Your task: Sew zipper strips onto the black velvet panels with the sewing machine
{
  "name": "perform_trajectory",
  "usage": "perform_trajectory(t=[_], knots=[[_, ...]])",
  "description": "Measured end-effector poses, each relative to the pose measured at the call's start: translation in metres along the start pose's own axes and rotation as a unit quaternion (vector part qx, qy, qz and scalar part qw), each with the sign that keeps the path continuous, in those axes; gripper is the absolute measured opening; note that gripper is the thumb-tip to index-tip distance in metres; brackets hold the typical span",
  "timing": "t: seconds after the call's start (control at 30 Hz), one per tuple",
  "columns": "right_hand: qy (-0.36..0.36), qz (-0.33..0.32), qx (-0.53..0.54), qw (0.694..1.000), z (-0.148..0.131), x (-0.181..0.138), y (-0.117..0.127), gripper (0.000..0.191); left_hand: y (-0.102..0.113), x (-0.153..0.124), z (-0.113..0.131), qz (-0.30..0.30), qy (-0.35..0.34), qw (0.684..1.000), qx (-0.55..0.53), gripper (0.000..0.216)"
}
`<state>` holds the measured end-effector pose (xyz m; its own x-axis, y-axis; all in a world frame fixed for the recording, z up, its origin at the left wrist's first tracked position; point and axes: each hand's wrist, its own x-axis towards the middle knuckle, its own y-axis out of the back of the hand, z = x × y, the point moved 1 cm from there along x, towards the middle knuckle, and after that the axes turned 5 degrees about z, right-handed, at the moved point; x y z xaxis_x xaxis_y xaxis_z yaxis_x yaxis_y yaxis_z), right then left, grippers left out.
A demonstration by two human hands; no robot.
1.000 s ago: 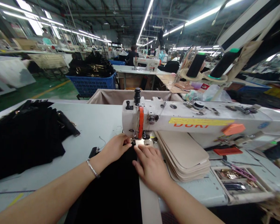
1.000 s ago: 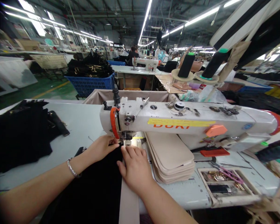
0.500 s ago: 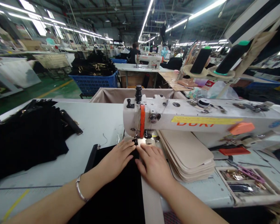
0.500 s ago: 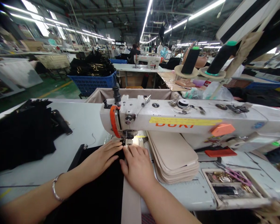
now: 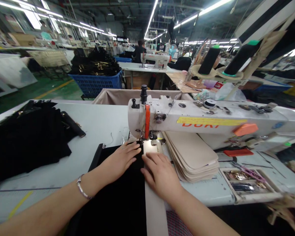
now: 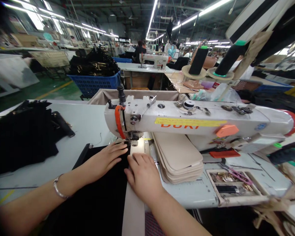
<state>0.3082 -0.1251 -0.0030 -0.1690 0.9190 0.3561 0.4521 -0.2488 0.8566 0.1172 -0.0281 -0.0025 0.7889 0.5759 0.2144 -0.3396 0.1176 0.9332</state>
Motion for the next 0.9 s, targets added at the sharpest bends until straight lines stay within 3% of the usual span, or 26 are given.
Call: perform_trajectory(t=[0.13,0.2,0.27,0.47,0.6,0.77,0.9], knots=[[0.053,0.008,0.053,0.997,-0.022,-0.054,0.014,0.035,0.014,-0.062,0.045,-0.092,-0.088,0.992,-0.014,0.069],[0.095,0.037,0.063,0.993,-0.03,-0.078,0.018,0.035,0.016,-0.089,0.066,-0.09,-0.134,0.987,0.004,0.074],[0.122,0.06,0.053,0.989,-0.035,-0.096,0.021,0.036,0.015,-0.103,0.079,-0.06,-0.17,0.983,0.034,0.061],[0.15,0.056,-0.008,0.987,-0.038,-0.118,0.011,0.059,0.01,-0.103,0.086,0.003,-0.2,0.978,0.062,0.042],[0.164,0.127,-0.036,0.978,-0.038,-0.12,0.005,0.028,0.012,-0.107,0.084,-0.015,-0.183,0.981,0.061,0.046],[0.187,0.173,-0.038,0.966,-0.043,-0.113,0.006,0.029,0.004,-0.096,0.08,-0.016,-0.115,0.988,0.098,0.06],[0.16,0.235,-0.027,0.958,-0.048,-0.107,-0.002,0.025,-0.002,-0.082,0.076,-0.007,-0.112,0.987,0.112,0.061]])
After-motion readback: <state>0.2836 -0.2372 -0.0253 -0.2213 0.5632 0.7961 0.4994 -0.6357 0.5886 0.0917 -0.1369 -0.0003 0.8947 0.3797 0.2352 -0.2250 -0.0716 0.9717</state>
